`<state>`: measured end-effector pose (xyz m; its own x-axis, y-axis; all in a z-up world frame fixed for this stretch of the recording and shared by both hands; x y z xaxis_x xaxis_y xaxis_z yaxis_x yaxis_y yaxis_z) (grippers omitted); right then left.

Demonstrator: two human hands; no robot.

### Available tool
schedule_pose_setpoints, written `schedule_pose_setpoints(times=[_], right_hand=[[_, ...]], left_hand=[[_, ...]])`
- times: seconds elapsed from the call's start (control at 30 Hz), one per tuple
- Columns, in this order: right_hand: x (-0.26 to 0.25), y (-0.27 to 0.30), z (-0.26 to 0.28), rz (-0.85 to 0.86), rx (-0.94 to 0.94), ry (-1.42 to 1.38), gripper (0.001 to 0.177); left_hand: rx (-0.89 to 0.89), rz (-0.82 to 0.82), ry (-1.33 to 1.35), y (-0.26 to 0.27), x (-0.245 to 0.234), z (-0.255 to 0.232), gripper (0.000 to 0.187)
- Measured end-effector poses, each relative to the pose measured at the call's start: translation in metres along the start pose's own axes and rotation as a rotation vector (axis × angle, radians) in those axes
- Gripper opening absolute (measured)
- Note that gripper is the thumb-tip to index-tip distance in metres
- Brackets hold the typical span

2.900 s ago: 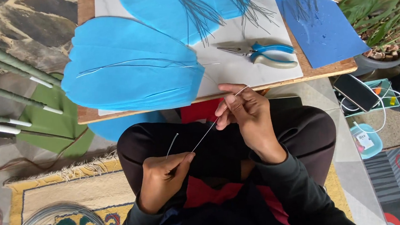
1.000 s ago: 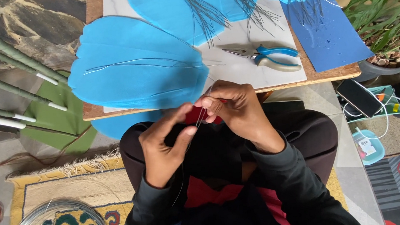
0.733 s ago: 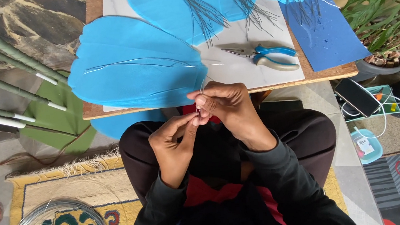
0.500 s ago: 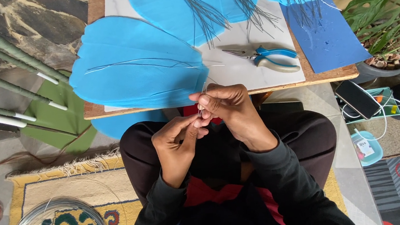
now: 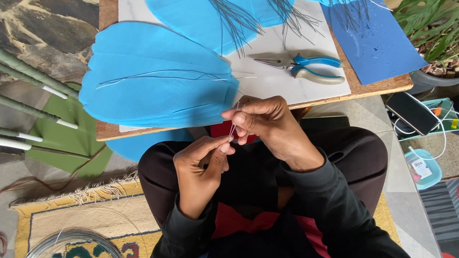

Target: The person is cutting individual lengths of wire from a large coil using pliers and organizing them on blue foam pieces.

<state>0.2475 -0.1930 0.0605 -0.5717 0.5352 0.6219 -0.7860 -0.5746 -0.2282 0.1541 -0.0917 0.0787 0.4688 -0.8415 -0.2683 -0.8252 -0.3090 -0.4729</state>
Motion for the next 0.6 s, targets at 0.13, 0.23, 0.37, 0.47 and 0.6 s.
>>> schedule_pose_setpoints(times=[0.13, 0.23, 0.37, 0.47, 0.6], right_hand=[[-0.002, 0.001, 0.003, 0.038, 0.006, 0.008, 0.014], [-0.003, 0.002, 0.005, 0.052, 0.004, 0.021, 0.013], [0.006, 0.004, 0.015, 0.073, 0.015, 0.077, 0.012], [0.013, 0.004, 0.017, 0.100, 0.023, 0.078, 0.012], [0.022, 0.001, 0.023, 0.131, 0.035, 0.095, 0.013]], left_hand=[[-0.024, 0.051, 0.039, 0.001, 0.003, 0.005, 0.014], [-0.034, 0.074, 0.063, 0.001, 0.005, 0.003, 0.014], [-0.036, 0.100, 0.043, 0.001, 0.003, -0.003, 0.014], [-0.007, 0.112, -0.002, -0.004, -0.001, -0.015, 0.015], [0.016, 0.122, -0.006, -0.004, -0.007, -0.018, 0.014]])
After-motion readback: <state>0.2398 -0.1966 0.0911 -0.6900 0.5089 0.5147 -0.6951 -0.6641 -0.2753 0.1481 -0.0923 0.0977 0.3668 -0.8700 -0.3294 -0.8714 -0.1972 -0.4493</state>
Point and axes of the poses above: each hand's wrist, its own y-axis away from the middle knuckle, its own x-axis out of the palm, z = x × y, the point moved 7 cm from there along -y, towards the middle knuckle, and after that the axes turned 15 degrees about -y, right-handed, at the moved point
